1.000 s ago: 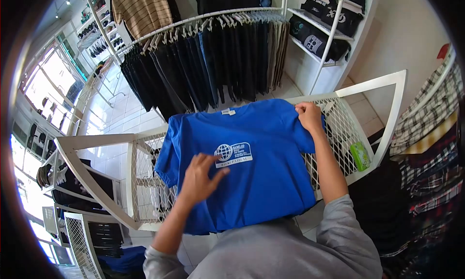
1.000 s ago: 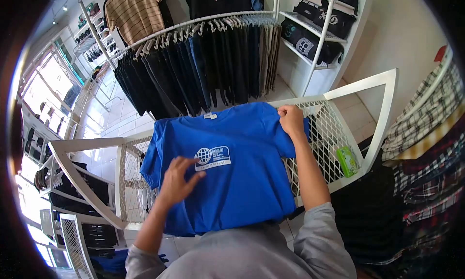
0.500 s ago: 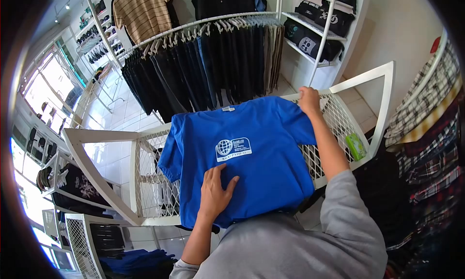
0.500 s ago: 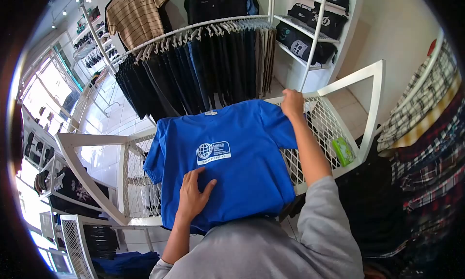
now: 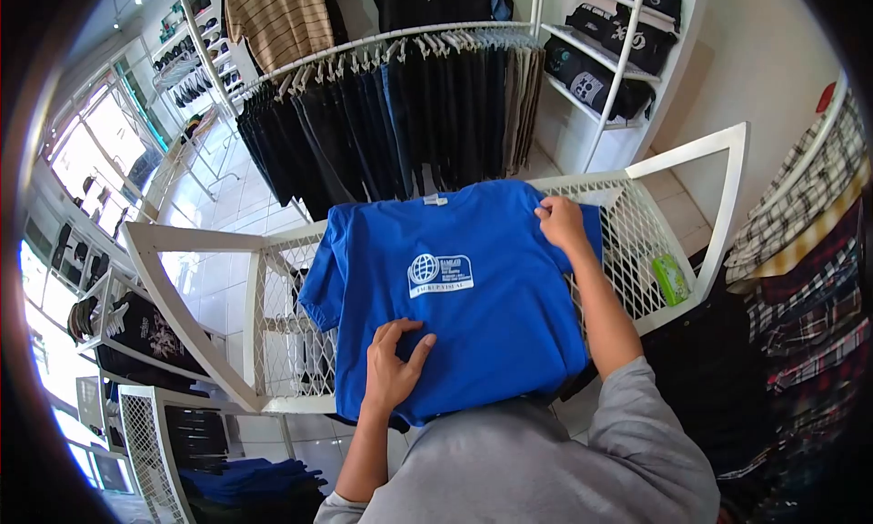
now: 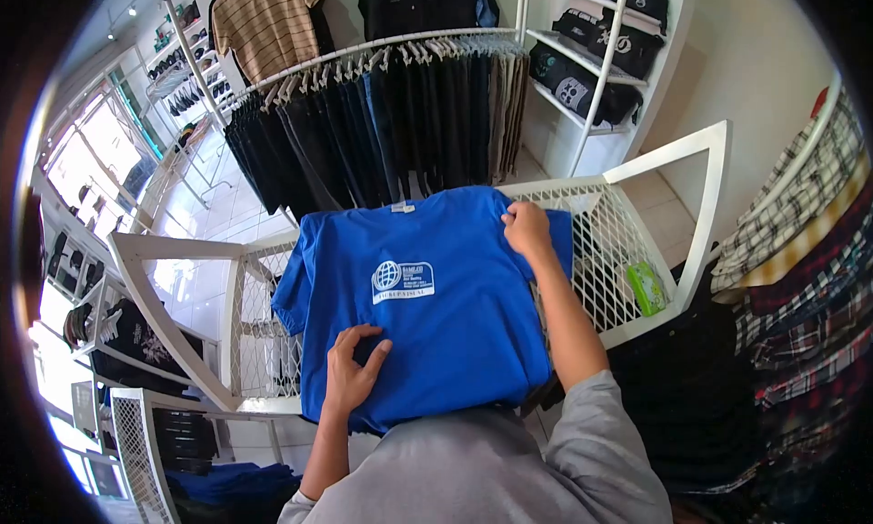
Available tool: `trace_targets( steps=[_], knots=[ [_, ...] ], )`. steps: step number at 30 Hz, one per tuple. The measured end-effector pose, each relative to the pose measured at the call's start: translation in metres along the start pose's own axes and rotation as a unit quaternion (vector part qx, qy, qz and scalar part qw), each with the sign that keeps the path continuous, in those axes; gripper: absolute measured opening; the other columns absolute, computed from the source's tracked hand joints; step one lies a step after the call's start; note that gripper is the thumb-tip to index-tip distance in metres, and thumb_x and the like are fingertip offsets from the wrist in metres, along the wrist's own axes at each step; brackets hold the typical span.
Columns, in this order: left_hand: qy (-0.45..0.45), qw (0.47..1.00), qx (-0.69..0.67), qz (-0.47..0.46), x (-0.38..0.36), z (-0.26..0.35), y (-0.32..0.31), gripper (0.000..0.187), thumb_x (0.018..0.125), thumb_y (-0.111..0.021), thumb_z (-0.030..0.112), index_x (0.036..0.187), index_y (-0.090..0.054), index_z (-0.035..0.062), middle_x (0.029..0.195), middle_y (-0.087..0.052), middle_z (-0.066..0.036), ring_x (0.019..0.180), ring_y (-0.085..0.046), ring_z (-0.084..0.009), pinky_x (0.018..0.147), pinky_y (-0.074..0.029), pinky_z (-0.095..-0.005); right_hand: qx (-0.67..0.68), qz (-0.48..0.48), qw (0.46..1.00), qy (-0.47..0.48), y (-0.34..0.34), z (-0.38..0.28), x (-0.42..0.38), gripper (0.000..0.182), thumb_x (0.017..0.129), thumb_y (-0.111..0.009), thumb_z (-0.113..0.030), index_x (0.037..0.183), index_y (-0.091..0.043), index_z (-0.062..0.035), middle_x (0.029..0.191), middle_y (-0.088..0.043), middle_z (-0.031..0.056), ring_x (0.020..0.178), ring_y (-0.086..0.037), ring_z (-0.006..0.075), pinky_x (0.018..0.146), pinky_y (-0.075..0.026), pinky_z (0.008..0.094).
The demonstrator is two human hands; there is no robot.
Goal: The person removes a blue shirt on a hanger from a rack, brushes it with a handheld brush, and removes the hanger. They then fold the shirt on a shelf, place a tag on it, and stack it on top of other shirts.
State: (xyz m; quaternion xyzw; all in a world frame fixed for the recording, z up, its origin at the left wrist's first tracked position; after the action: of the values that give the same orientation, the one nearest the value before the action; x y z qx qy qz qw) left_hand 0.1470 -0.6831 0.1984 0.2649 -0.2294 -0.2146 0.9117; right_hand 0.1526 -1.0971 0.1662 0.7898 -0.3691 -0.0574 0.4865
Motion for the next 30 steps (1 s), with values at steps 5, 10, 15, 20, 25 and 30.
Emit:
trace_targets(
  steps=[5, 10, 15, 20, 25, 30],
  knots=[
    [0.003, 0.999, -0.033, 0.024, 0.001, -0.003, -0.001, 0.031, 0.089, -0.079, 0.022, 0.108, -0.071, -0.0012, 0.109, -0.071, -0.022, 0.103, -0.069, -0.0367, 0.093, -0.052, -0.0405, 0.045, 0.062, 0.996, -0.033, -0.002, 0.026, 0.026, 0.019, 0.09, -0.075, -0.024, 0.096, -0.076, -0.0058, 0.095, -0.075, 0.0164, 0.091, -0.071, 0.035, 0.083, -0.054, 0.0457],
    [0.048, 0.997, -0.056, 0.032, 0.001, 0.003, -0.002, 0.028, 0.093, -0.074, 0.023, 0.106, -0.071, -0.0021, 0.108, -0.071, -0.022, 0.103, -0.068, -0.0375, 0.092, -0.052, -0.0414, 0.046, 0.089, 0.971, 0.219, 0.001, -0.064, -0.012, 0.026, 0.09, -0.075, -0.033, 0.095, -0.071, -0.0084, 0.103, -0.069, 0.0139, 0.101, -0.065, 0.0367, 0.087, -0.049, 0.0486],
    [0.008, 1.0, -0.022, 0.016, 0.0, -0.003, -0.004, 0.029, 0.096, -0.07, 0.026, 0.101, -0.072, -0.0021, 0.111, -0.071, -0.021, 0.109, -0.065, -0.0385, 0.096, -0.05, -0.0438, -0.009, -0.092, 0.964, 0.25, -0.027, -0.106, -0.042, 0.05, 0.095, -0.062, -0.056, 0.092, -0.074, -0.0078, 0.101, -0.072, 0.0169, 0.102, -0.067, 0.035, 0.091, -0.049, 0.0496],
    [0.015, 0.997, 0.0, -0.071, 0.001, -0.002, 0.0, 0.039, 0.099, -0.064, 0.036, 0.099, -0.073, -0.0021, 0.132, -0.064, -0.019, 0.127, -0.054, -0.0369, 0.108, -0.041, -0.0434, -0.021, -0.181, 0.964, 0.192, -0.03, -0.118, -0.032, 0.064, 0.098, -0.053, -0.063, 0.085, -0.079, -0.0064, 0.095, -0.074, 0.0211, 0.102, -0.069, 0.0369, 0.095, -0.051, 0.0492],
    [0.026, 0.993, -0.008, -0.116, 0.002, -0.008, 0.003, 0.049, 0.102, -0.055, 0.045, 0.097, -0.076, 0.0018, 0.14, -0.058, -0.02, 0.134, -0.046, -0.0377, 0.115, -0.035, -0.0433, -0.035, -0.256, 0.956, 0.139, -0.034, -0.13, -0.036, 0.078, 0.097, -0.048, -0.071, 0.093, -0.079, 0.0002, 0.111, -0.073, 0.0251, 0.118, -0.063, 0.0422, 0.105, -0.044, 0.058],
    [0.049, 0.987, -0.038, -0.147, 0.006, -0.018, 0.001, 0.058, 0.103, -0.051, 0.054, 0.087, -0.081, 0.0079, 0.148, -0.052, -0.02, 0.14, -0.038, -0.0382, 0.12, -0.028, -0.0423, -0.04, -0.288, 0.954, 0.069, -0.04, -0.141, -0.039, 0.091, 0.09, -0.048, -0.081, 0.106, -0.078, 0.0023, 0.148, -0.051, 0.0308, 0.146, -0.037, 0.0493, 0.117, -0.026, 0.0682]
  ],
)
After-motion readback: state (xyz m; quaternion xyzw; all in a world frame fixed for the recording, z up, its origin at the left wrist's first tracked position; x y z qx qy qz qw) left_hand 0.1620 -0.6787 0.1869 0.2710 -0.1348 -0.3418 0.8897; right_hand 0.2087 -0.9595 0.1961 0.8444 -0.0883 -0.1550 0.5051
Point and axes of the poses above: each hand's wrist, its own x-axis towards the middle knuckle, its own y-axis out of the back of the hand, z = x × y, the point moved 1 cm from there along x, towards the middle knuckle
